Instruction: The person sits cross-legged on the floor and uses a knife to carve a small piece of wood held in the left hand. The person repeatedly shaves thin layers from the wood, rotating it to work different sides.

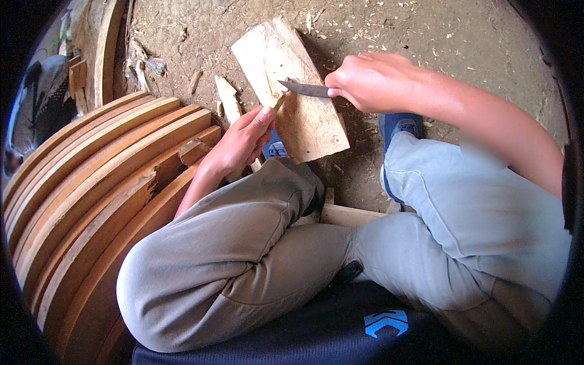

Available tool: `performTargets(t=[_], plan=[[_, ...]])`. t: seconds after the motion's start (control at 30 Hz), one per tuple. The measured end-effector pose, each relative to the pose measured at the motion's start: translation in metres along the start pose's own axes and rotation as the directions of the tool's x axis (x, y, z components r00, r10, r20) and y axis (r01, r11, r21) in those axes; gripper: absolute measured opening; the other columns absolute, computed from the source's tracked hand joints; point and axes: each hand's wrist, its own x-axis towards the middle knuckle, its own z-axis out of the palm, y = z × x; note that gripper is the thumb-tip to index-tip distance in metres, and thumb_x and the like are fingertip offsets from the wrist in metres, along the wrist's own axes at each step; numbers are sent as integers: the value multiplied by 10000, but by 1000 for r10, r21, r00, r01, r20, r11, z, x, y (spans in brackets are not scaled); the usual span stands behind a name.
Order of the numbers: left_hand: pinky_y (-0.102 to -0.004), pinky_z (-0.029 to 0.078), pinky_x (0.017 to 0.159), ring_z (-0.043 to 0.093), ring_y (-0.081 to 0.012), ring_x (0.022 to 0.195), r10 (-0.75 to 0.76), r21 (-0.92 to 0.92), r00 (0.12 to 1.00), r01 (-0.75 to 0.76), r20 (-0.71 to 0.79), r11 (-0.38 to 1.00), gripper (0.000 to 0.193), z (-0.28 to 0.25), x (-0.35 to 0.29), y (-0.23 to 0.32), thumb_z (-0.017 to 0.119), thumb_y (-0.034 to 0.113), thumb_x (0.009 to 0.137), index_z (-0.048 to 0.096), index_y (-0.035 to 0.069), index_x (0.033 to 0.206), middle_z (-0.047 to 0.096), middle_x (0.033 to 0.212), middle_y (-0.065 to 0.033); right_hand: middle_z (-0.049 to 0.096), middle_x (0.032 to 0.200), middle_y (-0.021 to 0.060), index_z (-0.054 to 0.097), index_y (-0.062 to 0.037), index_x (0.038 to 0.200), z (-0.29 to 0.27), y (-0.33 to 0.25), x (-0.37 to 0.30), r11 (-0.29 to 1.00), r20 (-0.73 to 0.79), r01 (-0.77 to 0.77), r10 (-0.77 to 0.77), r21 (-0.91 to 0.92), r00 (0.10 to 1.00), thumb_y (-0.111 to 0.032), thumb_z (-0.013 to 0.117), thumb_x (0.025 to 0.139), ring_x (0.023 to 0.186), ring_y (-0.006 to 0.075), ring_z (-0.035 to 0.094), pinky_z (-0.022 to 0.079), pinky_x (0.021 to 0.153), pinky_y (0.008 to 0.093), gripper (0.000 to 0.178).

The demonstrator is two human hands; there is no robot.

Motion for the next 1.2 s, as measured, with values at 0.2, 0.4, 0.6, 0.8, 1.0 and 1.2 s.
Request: performTargets(t=[0.2,0.4,0.6,0.8,1.0,1.2], plan=[[-230,230,421,272,-55,493,-45,-110,999,48,26,993,414,5,-3,1,358,498,1077,464,124,936,367,698,55,694,858,185,700,-83,984,-1,0,-2,1000,-3,-8,8,12,1000,-229,550,989,838,402,683,539,691,516,209],[-235,245,441,296,-52,534,-4,-49,997,0,-72,999,394,12,-3,-2,379,486,1076,480,129,944,370,705,65,702,896,185,700,-75,1006,-10,-3,5,997,59,41,-45,62,997,-228,548,989,891,382,691,539,733,514,216],[-233,264,480,327,-48,591,6,-99,996,-15,-89,995,390,10,5,-6,399,492,1069,517,121,1040,386,733,65,687,876,213,680,-31,979,2,-10,14,979,104,-21,0,203,995,-210,553,987,836,386,679,518,719,513,220],[-382,367,1085,492,-201,1302,-39,-370,993,-4,-108,929,560,21,-12,0,423,445,1064,384,81,1487,519,1433,-80,623,731,152,601,2,898,68,38,65,732,-245,584,-531,351,812,-220,577,945,689,266,582,492,683,448,229],[-378,297,1157,375,-220,1422,-6,-392,990,-50,-141,918,614,-24,-13,-59,492,388,1050,296,67,1536,428,1517,-104,716,902,158,732,-113,1016,18,-9,33,955,-14,170,-172,241,985,-297,629,908,882,360,696,533,736,516,237],[-380,333,1119,402,-198,1386,-50,-387,993,7,-103,922,628,-5,-31,-16,532,343,1037,279,82,1549,455,1477,-67,722,874,139,733,-115,968,14,-10,43,992,-58,91,-86,91,995,-290,627,890,875,352,711,555,704,512,219]])
